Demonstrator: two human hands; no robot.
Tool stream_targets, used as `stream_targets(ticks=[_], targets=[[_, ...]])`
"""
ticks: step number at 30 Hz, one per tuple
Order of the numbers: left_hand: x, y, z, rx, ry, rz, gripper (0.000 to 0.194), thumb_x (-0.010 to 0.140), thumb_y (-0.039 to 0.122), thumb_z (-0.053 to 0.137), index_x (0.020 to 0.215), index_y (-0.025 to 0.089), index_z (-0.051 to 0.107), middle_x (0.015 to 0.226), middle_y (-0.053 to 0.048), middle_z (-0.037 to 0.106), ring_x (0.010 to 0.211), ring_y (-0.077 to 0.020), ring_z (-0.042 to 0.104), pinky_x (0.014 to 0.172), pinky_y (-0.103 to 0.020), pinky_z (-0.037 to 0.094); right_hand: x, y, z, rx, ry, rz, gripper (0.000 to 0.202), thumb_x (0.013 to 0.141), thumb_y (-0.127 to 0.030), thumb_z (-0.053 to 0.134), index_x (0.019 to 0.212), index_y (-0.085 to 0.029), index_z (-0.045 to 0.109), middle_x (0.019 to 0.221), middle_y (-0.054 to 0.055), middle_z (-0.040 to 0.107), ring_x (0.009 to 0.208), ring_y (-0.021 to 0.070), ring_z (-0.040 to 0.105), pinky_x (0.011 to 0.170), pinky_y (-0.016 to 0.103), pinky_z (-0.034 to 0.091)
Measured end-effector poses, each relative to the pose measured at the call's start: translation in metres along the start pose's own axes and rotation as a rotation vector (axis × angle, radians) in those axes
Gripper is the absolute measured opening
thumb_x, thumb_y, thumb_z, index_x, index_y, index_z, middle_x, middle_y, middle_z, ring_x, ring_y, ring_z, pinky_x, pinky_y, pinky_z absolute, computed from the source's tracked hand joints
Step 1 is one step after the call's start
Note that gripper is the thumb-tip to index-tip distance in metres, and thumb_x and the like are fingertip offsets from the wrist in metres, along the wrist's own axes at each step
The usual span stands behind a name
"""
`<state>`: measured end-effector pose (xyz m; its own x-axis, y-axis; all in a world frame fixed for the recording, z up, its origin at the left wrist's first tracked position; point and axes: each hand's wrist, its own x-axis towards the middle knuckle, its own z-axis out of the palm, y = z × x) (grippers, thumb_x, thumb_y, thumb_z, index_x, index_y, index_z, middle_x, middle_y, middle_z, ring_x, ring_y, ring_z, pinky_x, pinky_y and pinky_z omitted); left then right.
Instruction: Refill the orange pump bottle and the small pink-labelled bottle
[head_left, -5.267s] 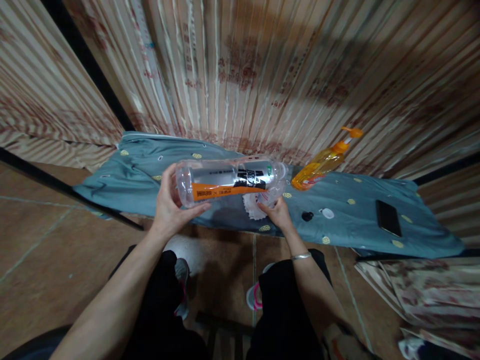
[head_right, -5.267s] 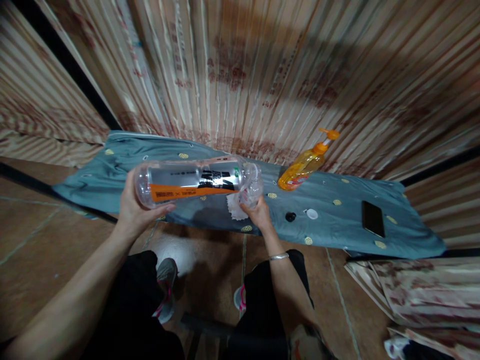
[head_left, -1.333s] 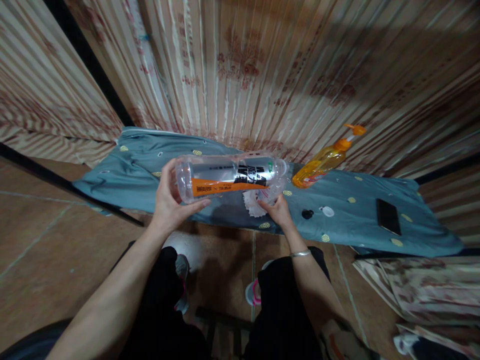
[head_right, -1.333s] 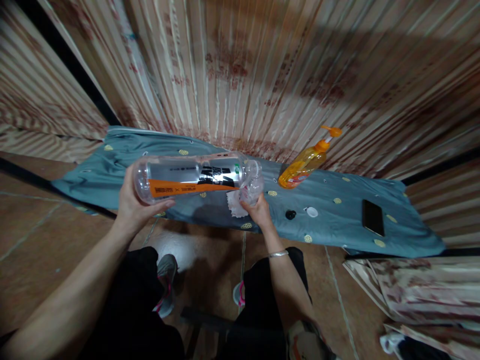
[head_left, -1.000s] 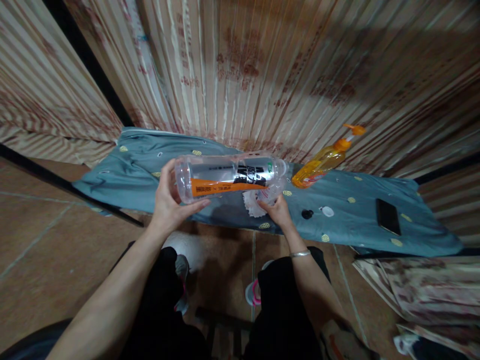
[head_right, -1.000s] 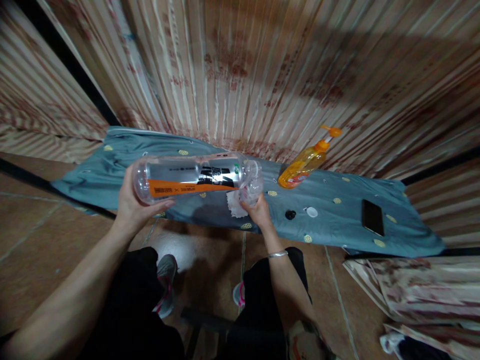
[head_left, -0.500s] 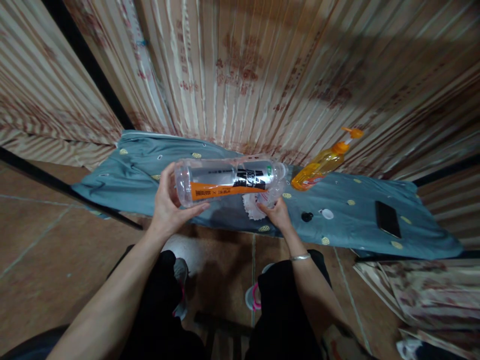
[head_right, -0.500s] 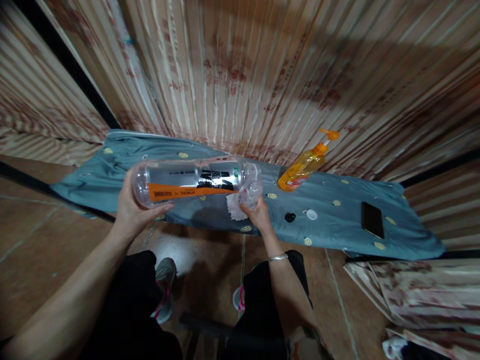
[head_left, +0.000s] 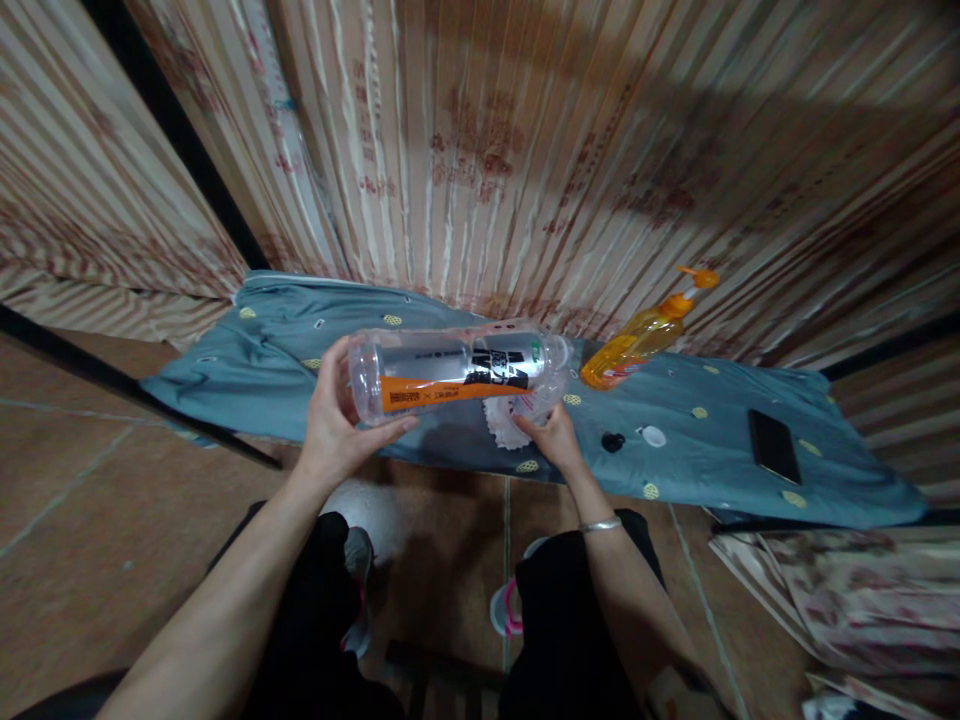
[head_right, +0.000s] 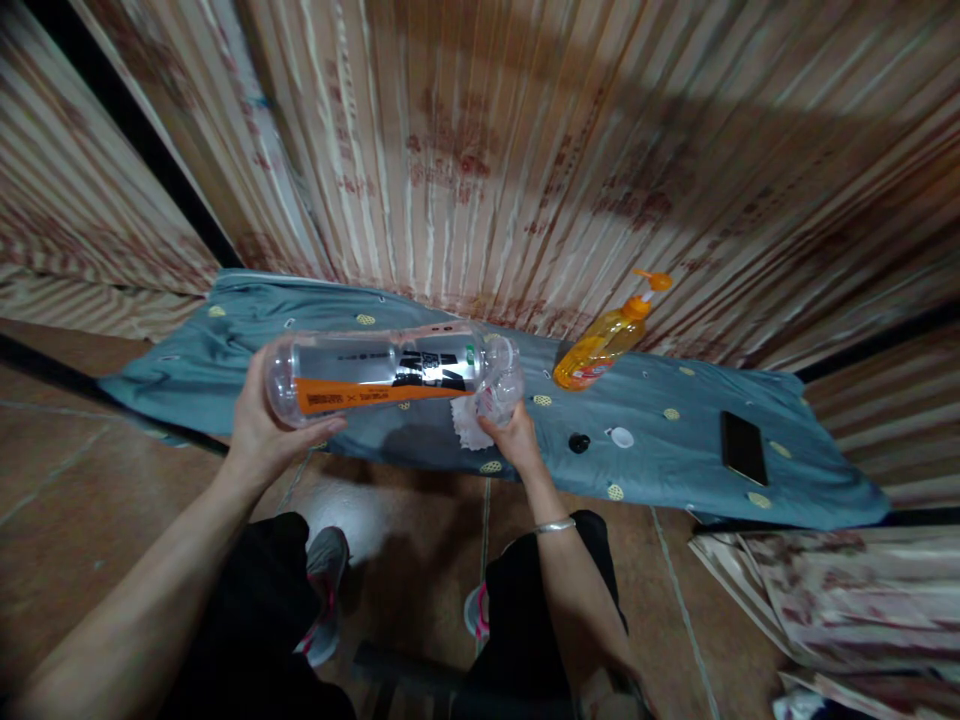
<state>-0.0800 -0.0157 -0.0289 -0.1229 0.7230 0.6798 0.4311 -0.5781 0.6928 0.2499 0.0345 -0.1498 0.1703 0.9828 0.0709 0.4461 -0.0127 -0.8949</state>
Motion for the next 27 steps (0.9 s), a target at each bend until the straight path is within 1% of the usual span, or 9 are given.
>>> stream_targets(ticks=[6, 10, 13, 16, 19, 23, 27], targets=[[0.0, 0.0, -0.001, 0.011, -0.002, 0.002, 0.093, 0.058, 0.063, 0.093, 0.135, 0.027, 0.056, 0.133, -0.012, 0.07, 0.122, -0.0378, 0.07, 0.103, -0.056, 0.061, 0.002, 0.002, 0.0, -0.023, -0.009, 0.01, 0.067, 0.068, -0.047, 0.085, 0.126, -0.022, 0.063, 0.114, 0.01, 0.08, 0.109, 0.0359, 0.076, 0.101, 0.055, 0.06], [-0.002, -0.004, 0.0, 0.008, 0.014, 0.04, 0.092, 0.06, 0.062, 0.093, 0.137, 0.028, 0.056, 0.134, -0.013, 0.069, 0.122, -0.0374, 0.07, 0.103, -0.055, 0.062, 0.0, -0.001, 0.0, -0.041, 0.003, 0.001, 0.069, 0.068, -0.047, 0.083, 0.127, -0.019, 0.062, 0.115, 0.012, 0.08, 0.109, 0.0373, 0.076, 0.1, 0.057, 0.06], [-0.002, -0.005, 0.001, 0.008, 0.019, 0.062, 0.092, 0.061, 0.063, 0.093, 0.137, 0.028, 0.056, 0.133, -0.012, 0.07, 0.12, -0.0364, 0.071, 0.101, -0.053, 0.063, -0.001, -0.004, 0.0, -0.044, 0.003, 0.008, 0.067, 0.068, -0.046, 0.083, 0.126, -0.019, 0.063, 0.116, 0.012, 0.08, 0.11, 0.0367, 0.075, 0.101, 0.056, 0.06], [-0.001, -0.004, 0.0, 0.015, 0.011, 0.046, 0.095, 0.058, 0.063, 0.094, 0.138, 0.027, 0.055, 0.133, -0.013, 0.069, 0.121, -0.0368, 0.071, 0.1, -0.053, 0.063, -0.001, -0.006, -0.001, -0.029, -0.003, 0.01, 0.066, 0.068, -0.044, 0.084, 0.126, -0.02, 0.063, 0.115, 0.011, 0.08, 0.109, 0.0353, 0.076, 0.101, 0.054, 0.06], [0.0, -0.001, 0.0, -0.003, 0.0, 0.034, 0.096, 0.058, 0.064, 0.093, 0.137, 0.025, 0.055, 0.132, -0.013, 0.069, 0.12, -0.0372, 0.071, 0.098, -0.053, 0.063, -0.001, -0.008, -0.002, -0.029, -0.005, 0.007, 0.069, 0.067, -0.044, 0.084, 0.127, -0.019, 0.063, 0.117, 0.013, 0.079, 0.111, 0.0363, 0.075, 0.101, 0.054, 0.059], [0.002, 0.001, 0.001, -0.016, -0.003, 0.019, 0.093, 0.059, 0.066, 0.092, 0.135, 0.025, 0.056, 0.13, -0.013, 0.07, 0.118, -0.0361, 0.072, 0.094, -0.051, 0.065, -0.002, -0.012, -0.003, -0.048, 0.0, 0.017, 0.066, 0.067, -0.045, 0.083, 0.124, -0.017, 0.065, 0.117, 0.015, 0.079, 0.11, 0.0376, 0.075, 0.1, 0.055, 0.059], [0.002, 0.002, 0.002, -0.036, 0.0, 0.027, 0.088, 0.06, 0.064, 0.092, 0.133, 0.027, 0.058, 0.13, -0.012, 0.07, 0.118, -0.036, 0.072, 0.092, -0.05, 0.067, -0.003, -0.012, -0.003, -0.029, -0.002, 0.004, 0.066, 0.068, -0.045, 0.082, 0.125, -0.019, 0.064, 0.116, 0.013, 0.08, 0.109, 0.0359, 0.075, 0.101, 0.054, 0.059]])
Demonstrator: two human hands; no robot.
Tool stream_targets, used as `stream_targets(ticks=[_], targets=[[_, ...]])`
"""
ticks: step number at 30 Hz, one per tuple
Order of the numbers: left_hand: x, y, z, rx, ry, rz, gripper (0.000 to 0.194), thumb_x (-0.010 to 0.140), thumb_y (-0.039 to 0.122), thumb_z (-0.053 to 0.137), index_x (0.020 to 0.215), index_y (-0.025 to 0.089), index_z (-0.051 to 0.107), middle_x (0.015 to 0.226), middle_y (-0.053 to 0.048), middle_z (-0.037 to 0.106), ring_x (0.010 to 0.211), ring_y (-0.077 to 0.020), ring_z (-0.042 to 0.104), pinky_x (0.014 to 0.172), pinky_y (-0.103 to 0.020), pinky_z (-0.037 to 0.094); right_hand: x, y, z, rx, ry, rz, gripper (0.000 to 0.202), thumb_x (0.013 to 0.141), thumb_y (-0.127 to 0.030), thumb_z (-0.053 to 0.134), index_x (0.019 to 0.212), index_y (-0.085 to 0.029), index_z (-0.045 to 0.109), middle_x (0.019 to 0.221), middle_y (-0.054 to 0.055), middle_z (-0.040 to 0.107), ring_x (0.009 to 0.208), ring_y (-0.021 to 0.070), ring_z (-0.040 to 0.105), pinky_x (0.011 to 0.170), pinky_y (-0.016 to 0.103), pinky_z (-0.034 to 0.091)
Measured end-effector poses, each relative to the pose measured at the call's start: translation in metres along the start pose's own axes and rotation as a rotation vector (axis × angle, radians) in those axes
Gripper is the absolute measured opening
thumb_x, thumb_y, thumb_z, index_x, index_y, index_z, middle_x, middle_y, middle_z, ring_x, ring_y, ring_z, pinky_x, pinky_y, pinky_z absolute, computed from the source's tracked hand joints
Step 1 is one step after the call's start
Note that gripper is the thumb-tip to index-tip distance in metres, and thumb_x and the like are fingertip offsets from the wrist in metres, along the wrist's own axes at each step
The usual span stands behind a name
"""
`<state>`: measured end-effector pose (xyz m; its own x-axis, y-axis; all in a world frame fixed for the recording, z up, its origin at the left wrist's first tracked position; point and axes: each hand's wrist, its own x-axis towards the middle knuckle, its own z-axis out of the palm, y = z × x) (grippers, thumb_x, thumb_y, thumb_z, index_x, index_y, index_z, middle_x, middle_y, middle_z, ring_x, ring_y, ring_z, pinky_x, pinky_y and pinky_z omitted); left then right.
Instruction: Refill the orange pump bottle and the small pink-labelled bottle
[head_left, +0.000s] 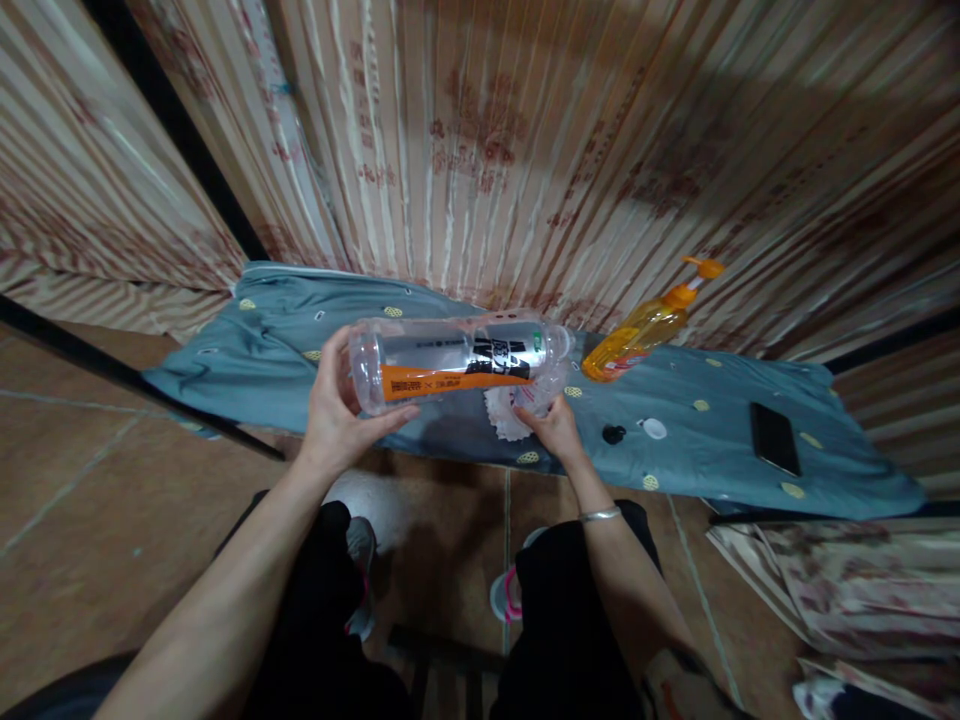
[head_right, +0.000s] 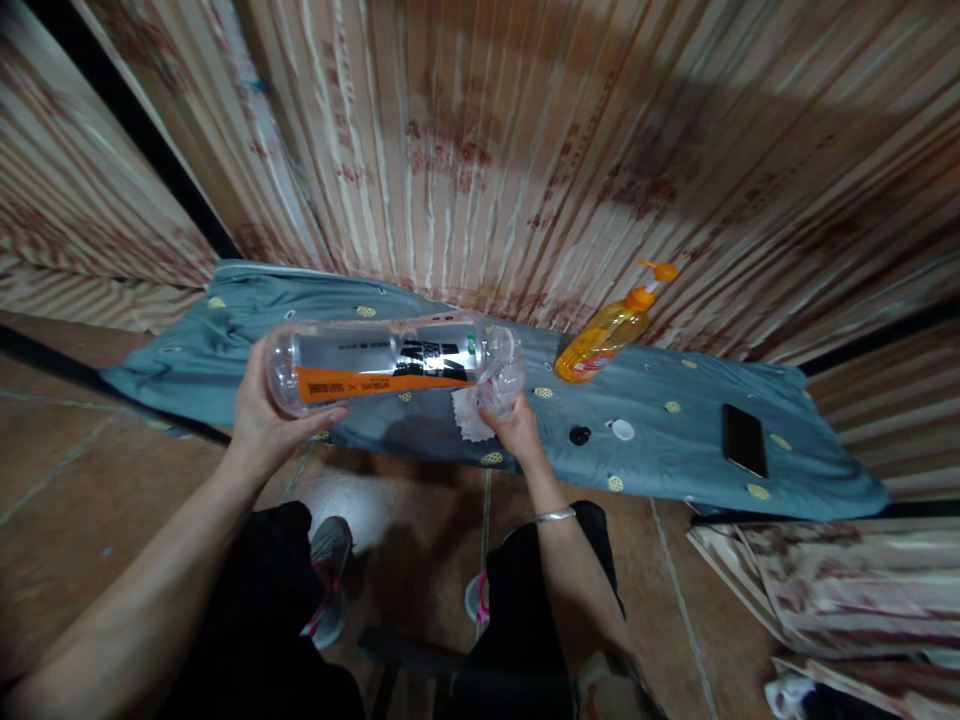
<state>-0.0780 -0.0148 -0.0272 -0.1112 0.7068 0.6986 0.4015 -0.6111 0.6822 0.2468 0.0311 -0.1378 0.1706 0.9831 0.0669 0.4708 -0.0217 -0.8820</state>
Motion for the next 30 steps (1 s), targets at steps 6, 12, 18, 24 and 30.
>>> stream_targets(ticks=[6, 12, 18, 24, 30], targets=[[-0.0005, -0.0015, -0.0001, -0.006, -0.004, -0.038, 0.095, 0.054, 0.063, 0.095, 0.133, 0.026, 0.057, 0.128, -0.013, 0.071, 0.116, -0.0371, 0.072, 0.093, -0.053, 0.066, 0.0005, 0.0008, -0.0002, -0.008, -0.005, 0.012, 0.068, 0.067, -0.046, 0.083, 0.126, -0.018, 0.062, 0.119, 0.014, 0.079, 0.111, 0.0367, 0.075, 0.102, 0.056, 0.059], [-0.0003, 0.0003, 0.0006, -0.045, -0.008, -0.075, 0.096, 0.053, 0.063, 0.095, 0.133, 0.026, 0.055, 0.129, -0.014, 0.07, 0.117, -0.0385, 0.071, 0.095, -0.056, 0.065, -0.0002, -0.0037, -0.0008, -0.051, 0.016, 0.027, 0.062, 0.067, -0.041, 0.083, 0.121, -0.018, 0.064, 0.117, 0.014, 0.078, 0.111, 0.037, 0.075, 0.101, 0.056, 0.06], [0.0001, 0.0028, 0.0006, -0.02, -0.008, -0.093, 0.095, 0.053, 0.063, 0.095, 0.132, 0.028, 0.055, 0.13, -0.013, 0.07, 0.117, -0.0373, 0.071, 0.095, -0.055, 0.066, -0.0011, -0.0042, -0.0007, -0.013, 0.013, 0.005, 0.063, 0.067, -0.039, 0.085, 0.123, -0.018, 0.064, 0.116, 0.014, 0.079, 0.108, 0.0361, 0.075, 0.102, 0.056, 0.059], [0.0005, 0.002, -0.0004, -0.004, -0.016, -0.068, 0.095, 0.054, 0.065, 0.094, 0.132, 0.028, 0.055, 0.129, -0.012, 0.07, 0.12, -0.0386, 0.07, 0.098, -0.057, 0.064, -0.0005, -0.0009, -0.0005, -0.024, 0.009, 0.044, 0.065, 0.067, -0.043, 0.085, 0.123, -0.021, 0.064, 0.118, 0.011, 0.079, 0.111, 0.0343, 0.074, 0.104, 0.055, 0.058], [-0.0006, -0.0018, -0.0013, 0.017, -0.008, -0.049, 0.093, 0.057, 0.067, 0.092, 0.133, 0.028, 0.056, 0.133, -0.012, 0.069, 0.123, -0.0368, 0.069, 0.099, -0.053, 0.063, 0.0003, 0.0007, 0.0003, 0.035, -0.015, -0.004, 0.069, 0.068, -0.043, 0.084, 0.13, -0.02, 0.062, 0.121, 0.012, 0.078, 0.112, 0.0345, 0.074, 0.104, 0.054, 0.059]])
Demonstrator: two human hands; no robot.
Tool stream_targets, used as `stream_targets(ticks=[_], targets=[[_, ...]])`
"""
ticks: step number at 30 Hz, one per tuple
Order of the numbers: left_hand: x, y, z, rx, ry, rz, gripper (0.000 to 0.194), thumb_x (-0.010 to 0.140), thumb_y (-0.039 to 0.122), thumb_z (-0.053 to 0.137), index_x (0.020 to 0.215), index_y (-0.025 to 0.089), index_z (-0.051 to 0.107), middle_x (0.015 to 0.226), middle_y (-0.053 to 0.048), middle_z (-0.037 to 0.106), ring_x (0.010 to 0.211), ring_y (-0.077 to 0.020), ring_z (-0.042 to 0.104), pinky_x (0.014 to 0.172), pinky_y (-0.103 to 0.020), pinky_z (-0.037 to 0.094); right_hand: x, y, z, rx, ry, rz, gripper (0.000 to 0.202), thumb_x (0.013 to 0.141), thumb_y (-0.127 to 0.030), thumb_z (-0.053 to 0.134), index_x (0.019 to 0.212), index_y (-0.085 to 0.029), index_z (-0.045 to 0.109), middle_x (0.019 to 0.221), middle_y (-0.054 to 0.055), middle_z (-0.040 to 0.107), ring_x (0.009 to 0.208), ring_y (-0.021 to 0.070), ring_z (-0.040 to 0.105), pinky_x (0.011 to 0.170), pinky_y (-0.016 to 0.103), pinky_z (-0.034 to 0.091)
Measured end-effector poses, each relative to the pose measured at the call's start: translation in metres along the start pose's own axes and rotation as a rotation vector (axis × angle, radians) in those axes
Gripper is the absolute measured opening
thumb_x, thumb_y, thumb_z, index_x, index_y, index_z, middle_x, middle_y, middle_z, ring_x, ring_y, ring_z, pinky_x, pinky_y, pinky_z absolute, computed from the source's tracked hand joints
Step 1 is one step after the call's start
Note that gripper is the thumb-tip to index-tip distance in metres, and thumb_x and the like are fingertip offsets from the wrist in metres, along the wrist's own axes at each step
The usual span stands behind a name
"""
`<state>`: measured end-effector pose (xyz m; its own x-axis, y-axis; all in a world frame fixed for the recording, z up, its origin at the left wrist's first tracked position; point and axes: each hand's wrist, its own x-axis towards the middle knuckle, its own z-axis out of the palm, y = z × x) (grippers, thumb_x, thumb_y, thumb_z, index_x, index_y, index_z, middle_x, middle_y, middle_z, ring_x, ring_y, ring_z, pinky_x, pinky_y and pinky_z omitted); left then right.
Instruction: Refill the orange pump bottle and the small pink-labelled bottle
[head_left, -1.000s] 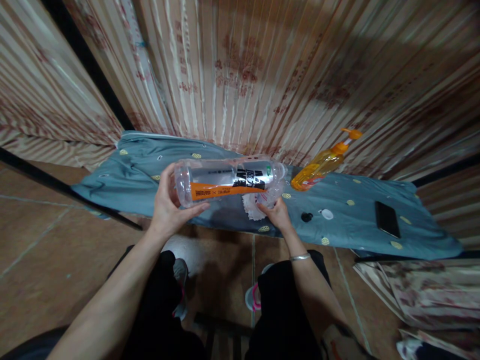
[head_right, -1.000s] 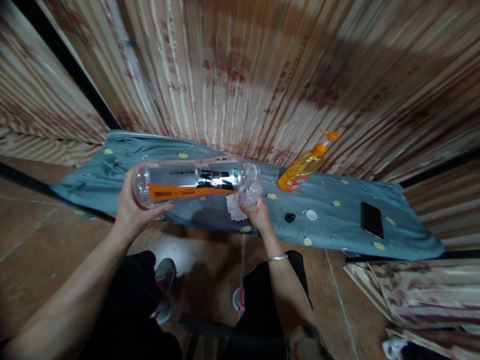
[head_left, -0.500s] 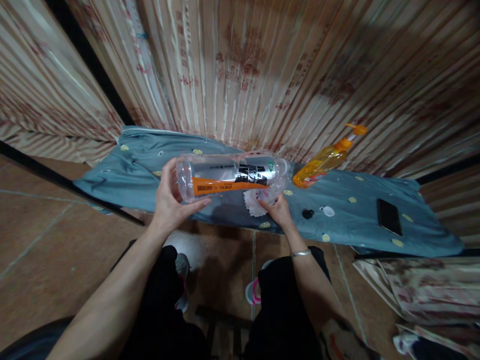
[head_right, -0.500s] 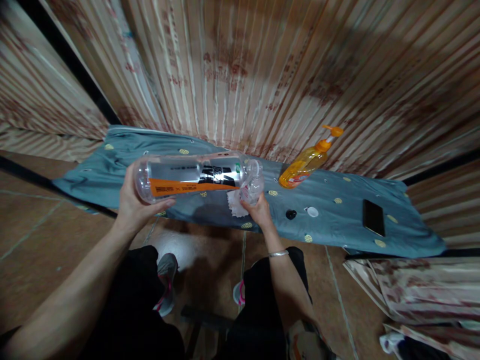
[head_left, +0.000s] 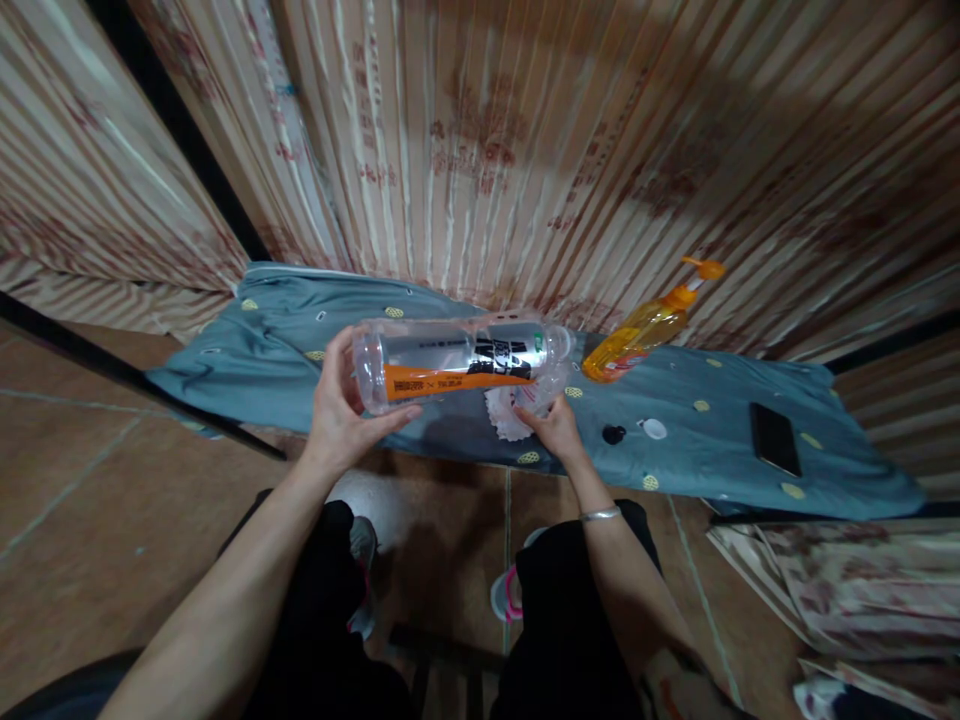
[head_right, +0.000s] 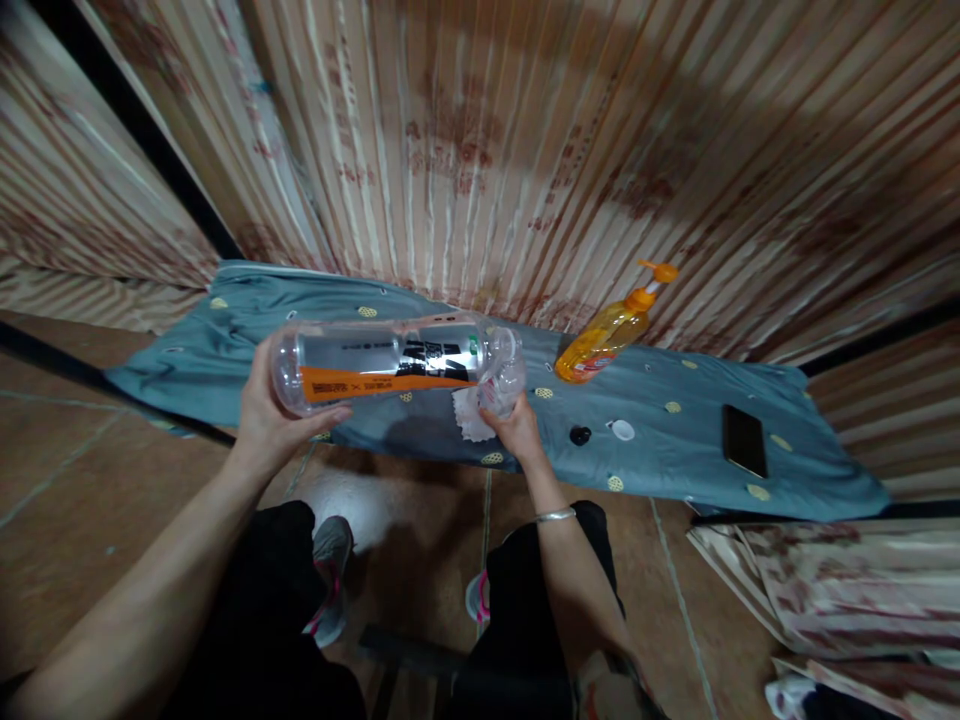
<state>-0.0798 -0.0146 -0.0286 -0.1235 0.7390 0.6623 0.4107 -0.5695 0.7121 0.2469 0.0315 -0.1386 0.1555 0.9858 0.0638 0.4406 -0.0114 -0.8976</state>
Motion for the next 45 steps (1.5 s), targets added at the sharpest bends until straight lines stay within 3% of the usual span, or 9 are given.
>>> stream_targets(ticks=[5, 14, 35, 45], targets=[[-0.0017, -0.0051, 0.0007, -0.009, 0.03, 0.04, 0.098, 0.057, 0.068, 0.092, 0.135, 0.023, 0.055, 0.134, -0.015, 0.068, 0.122, -0.0368, 0.07, 0.101, -0.054, 0.062, 0.0008, -0.0003, -0.0005, -0.027, 0.028, 0.023, 0.07, 0.064, -0.043, 0.087, 0.125, -0.02, 0.065, 0.116, 0.012, 0.079, 0.11, 0.0367, 0.075, 0.1, 0.055, 0.06], [-0.0017, -0.0032, 0.0014, -0.007, 0.012, -0.007, 0.098, 0.053, 0.066, 0.095, 0.134, 0.029, 0.054, 0.133, -0.014, 0.069, 0.123, -0.0402, 0.069, 0.1, -0.059, 0.062, 0.0011, 0.0023, 0.0015, -0.014, 0.03, 0.022, 0.065, 0.065, -0.042, 0.086, 0.122, -0.02, 0.065, 0.114, 0.012, 0.08, 0.108, 0.0357, 0.076, 0.099, 0.054, 0.06], [-0.0036, -0.0058, 0.0005, 0.025, 0.012, 0.011, 0.094, 0.057, 0.057, 0.096, 0.136, 0.028, 0.055, 0.132, -0.013, 0.069, 0.119, -0.038, 0.071, 0.096, -0.054, 0.064, 0.0053, 0.0072, 0.0018, -0.009, 0.011, 0.027, 0.068, 0.063, -0.042, 0.089, 0.124, -0.022, 0.065, 0.116, 0.01, 0.08, 0.11, 0.0355, 0.076, 0.101, 0.053, 0.059], [-0.0023, -0.0028, -0.001, 0.0, -0.007, -0.008, 0.092, 0.059, 0.06, 0.094, 0.136, 0.028, 0.056, 0.131, -0.012, 0.07, 0.118, -0.0363, 0.071, 0.096, -0.053, 0.065, 0.0037, 0.0087, 0.0021, 0.007, 0.014, 0.011, 0.068, 0.066, -0.044, 0.086, 0.127, -0.023, 0.064, 0.112, 0.008, 0.08, 0.108, 0.0347, 0.076, 0.099, 0.053, 0.059]])
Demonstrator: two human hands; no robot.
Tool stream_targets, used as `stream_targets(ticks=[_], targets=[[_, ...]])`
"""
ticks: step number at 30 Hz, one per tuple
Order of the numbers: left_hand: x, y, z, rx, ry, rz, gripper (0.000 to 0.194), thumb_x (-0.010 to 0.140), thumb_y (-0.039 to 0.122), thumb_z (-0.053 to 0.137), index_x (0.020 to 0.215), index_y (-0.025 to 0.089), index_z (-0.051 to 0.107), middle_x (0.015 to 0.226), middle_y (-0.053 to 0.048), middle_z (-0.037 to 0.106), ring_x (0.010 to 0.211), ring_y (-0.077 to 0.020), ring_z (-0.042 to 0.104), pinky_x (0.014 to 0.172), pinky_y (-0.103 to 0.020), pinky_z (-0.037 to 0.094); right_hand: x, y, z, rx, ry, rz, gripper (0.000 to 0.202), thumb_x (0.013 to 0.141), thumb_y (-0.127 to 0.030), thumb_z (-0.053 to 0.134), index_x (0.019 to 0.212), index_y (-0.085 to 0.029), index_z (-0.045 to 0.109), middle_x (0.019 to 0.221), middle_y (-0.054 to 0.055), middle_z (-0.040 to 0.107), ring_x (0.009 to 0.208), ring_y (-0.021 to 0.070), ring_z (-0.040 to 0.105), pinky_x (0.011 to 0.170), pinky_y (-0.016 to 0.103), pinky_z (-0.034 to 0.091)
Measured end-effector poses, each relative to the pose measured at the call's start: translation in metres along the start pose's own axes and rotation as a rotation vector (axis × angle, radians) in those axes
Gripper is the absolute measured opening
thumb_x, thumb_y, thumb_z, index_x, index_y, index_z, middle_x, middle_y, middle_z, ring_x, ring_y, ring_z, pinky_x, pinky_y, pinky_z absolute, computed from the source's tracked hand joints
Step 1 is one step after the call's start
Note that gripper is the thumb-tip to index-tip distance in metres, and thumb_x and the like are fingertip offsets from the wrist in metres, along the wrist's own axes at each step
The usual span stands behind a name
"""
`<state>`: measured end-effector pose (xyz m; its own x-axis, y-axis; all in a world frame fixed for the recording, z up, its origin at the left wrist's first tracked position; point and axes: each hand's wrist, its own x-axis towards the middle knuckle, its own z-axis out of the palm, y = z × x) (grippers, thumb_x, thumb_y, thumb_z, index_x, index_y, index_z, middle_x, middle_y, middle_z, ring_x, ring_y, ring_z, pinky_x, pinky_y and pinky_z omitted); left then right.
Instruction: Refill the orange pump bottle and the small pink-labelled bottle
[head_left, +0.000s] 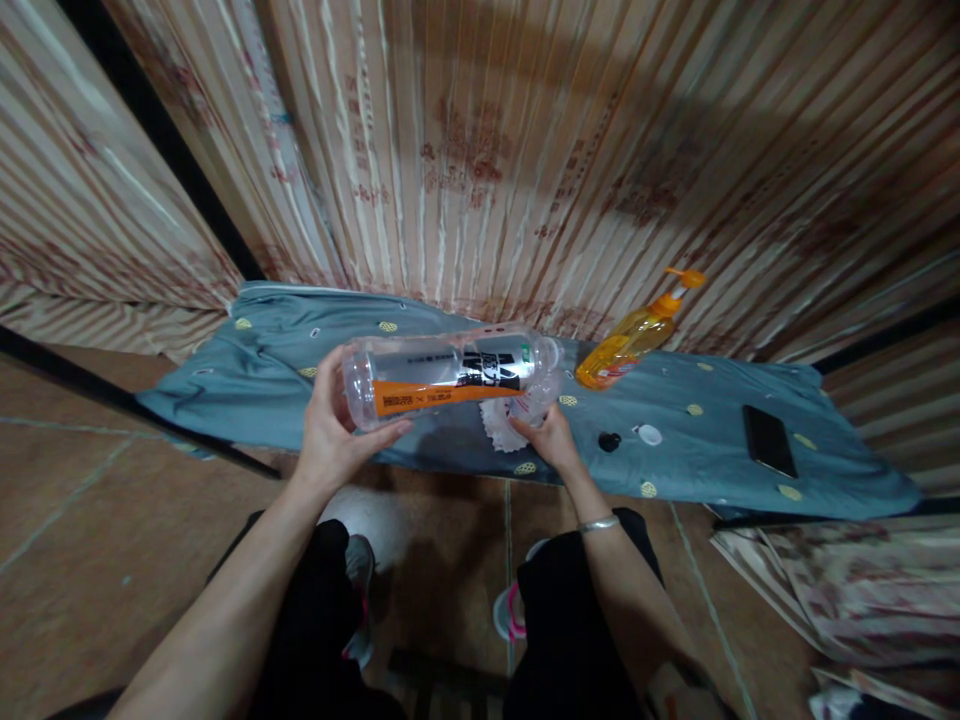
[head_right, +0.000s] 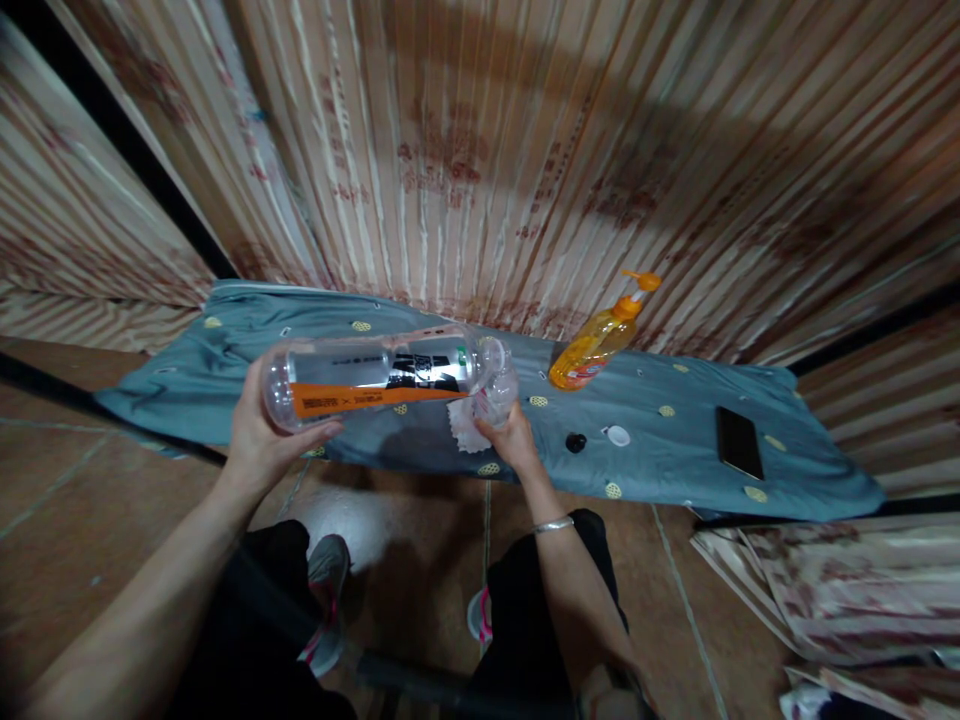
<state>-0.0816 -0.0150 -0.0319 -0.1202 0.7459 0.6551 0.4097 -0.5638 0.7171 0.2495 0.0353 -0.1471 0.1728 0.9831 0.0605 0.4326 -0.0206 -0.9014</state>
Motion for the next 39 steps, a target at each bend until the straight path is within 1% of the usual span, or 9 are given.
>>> stream_targets(ticks=[6, 11, 13, 17, 21, 25, 29, 33, 39], targets=[[0.0006, 0.0024, 0.0005, -0.029, 0.015, -0.004, 0.091, 0.059, 0.06, 0.095, 0.135, 0.025, 0.057, 0.13, -0.013, 0.07, 0.118, -0.0367, 0.071, 0.098, -0.054, 0.063, 0.0002, -0.0025, -0.0014, -0.013, -0.025, 0.008, 0.073, 0.065, -0.044, 0.086, 0.13, -0.022, 0.063, 0.116, 0.009, 0.079, 0.11, 0.0351, 0.075, 0.1, 0.051, 0.059], [0.0005, 0.0026, 0.0001, -0.014, 0.018, 0.01, 0.09, 0.06, 0.058, 0.095, 0.135, 0.027, 0.057, 0.131, -0.013, 0.07, 0.118, -0.037, 0.071, 0.097, -0.053, 0.064, -0.002, -0.0063, -0.001, -0.038, -0.003, 0.018, 0.071, 0.066, -0.041, 0.086, 0.13, -0.021, 0.063, 0.117, 0.01, 0.079, 0.111, 0.0358, 0.075, 0.1, 0.052, 0.059], [0.0003, 0.002, -0.0005, -0.003, 0.015, 0.018, 0.09, 0.061, 0.058, 0.095, 0.136, 0.028, 0.056, 0.132, -0.013, 0.069, 0.12, -0.0373, 0.071, 0.099, -0.054, 0.064, -0.0025, -0.0074, -0.0009, -0.04, -0.003, 0.023, 0.072, 0.066, -0.041, 0.086, 0.13, -0.021, 0.063, 0.117, 0.011, 0.079, 0.11, 0.0362, 0.075, 0.1, 0.052, 0.059], [0.0003, 0.0016, -0.0007, 0.039, -0.002, 0.026, 0.092, 0.062, 0.06, 0.093, 0.138, 0.028, 0.053, 0.134, -0.012, 0.069, 0.122, -0.0371, 0.07, 0.1, -0.053, 0.063, -0.0025, -0.0086, -0.0006, -0.062, -0.004, 0.034, 0.066, 0.067, -0.039, 0.086, 0.126, -0.02, 0.064, 0.115, 0.01, 0.079, 0.111, 0.0366, 0.075, 0.1, 0.053, 0.059], [0.0007, 0.0022, 0.0, 0.072, 0.013, 0.03, 0.091, 0.064, 0.064, 0.09, 0.138, 0.026, 0.053, 0.133, -0.012, 0.07, 0.121, -0.0364, 0.071, 0.098, -0.051, 0.064, -0.0024, -0.009, -0.0004, -0.067, 0.0, 0.035, 0.065, 0.067, -0.036, 0.086, 0.126, -0.021, 0.063, 0.115, 0.009, 0.079, 0.11, 0.0353, 0.075, 0.099, 0.05, 0.06], [0.0009, 0.0017, -0.0001, 0.08, 0.008, 0.052, 0.091, 0.064, 0.063, 0.091, 0.139, 0.027, 0.053, 0.132, -0.012, 0.07, 0.12, -0.0361, 0.072, 0.096, -0.051, 0.065, -0.0023, -0.0079, -0.0004, -0.054, -0.002, 0.033, 0.063, 0.067, -0.037, 0.087, 0.124, -0.022, 0.064, 0.112, 0.009, 0.08, 0.106, 0.035, 0.076, 0.095, 0.05, 0.061], [0.0005, 0.0003, -0.0002, 0.073, -0.006, 0.07, 0.09, 0.067, 0.061, 0.089, 0.141, 0.027, 0.051, 0.133, -0.012, 0.069, 0.12, -0.0353, 0.072, 0.096, -0.05, 0.065, -0.0015, -0.0061, -0.0001, -0.05, 0.01, 0.015, 0.063, 0.066, -0.037, 0.088, 0.122, -0.022, 0.065, 0.112, 0.01, 0.08, 0.107, 0.0357, 0.076, 0.095, 0.051, 0.061], [-0.0001, -0.001, 0.0, 0.045, 0.0, 0.08, 0.091, 0.068, 0.061, 0.09, 0.142, 0.026, 0.051, 0.135, -0.013, 0.069, 0.122, -0.0362, 0.071, 0.097, -0.052, 0.065, -0.001, -0.0054, 0.0004, -0.06, 0.017, 0.031, 0.063, 0.065, -0.039, 0.088, 0.121, -0.021, 0.065, 0.113, 0.012, 0.08, 0.106, 0.0363, 0.076, 0.095, 0.052, 0.061], [-0.0001, -0.001, -0.0015, 0.054, -0.007, 0.056, 0.091, 0.066, 0.061, 0.091, 0.14, 0.025, 0.052, 0.136, -0.014, 0.068, 0.123, -0.0373, 0.07, 0.099, -0.055, 0.064, -0.0014, -0.0057, 0.0003, -0.05, 0.013, -0.011, 0.064, 0.067, -0.04, 0.086, 0.124, -0.021, 0.064, 0.111, 0.01, 0.08, 0.106, 0.0354, 0.077, 0.096, 0.052, 0.062]])
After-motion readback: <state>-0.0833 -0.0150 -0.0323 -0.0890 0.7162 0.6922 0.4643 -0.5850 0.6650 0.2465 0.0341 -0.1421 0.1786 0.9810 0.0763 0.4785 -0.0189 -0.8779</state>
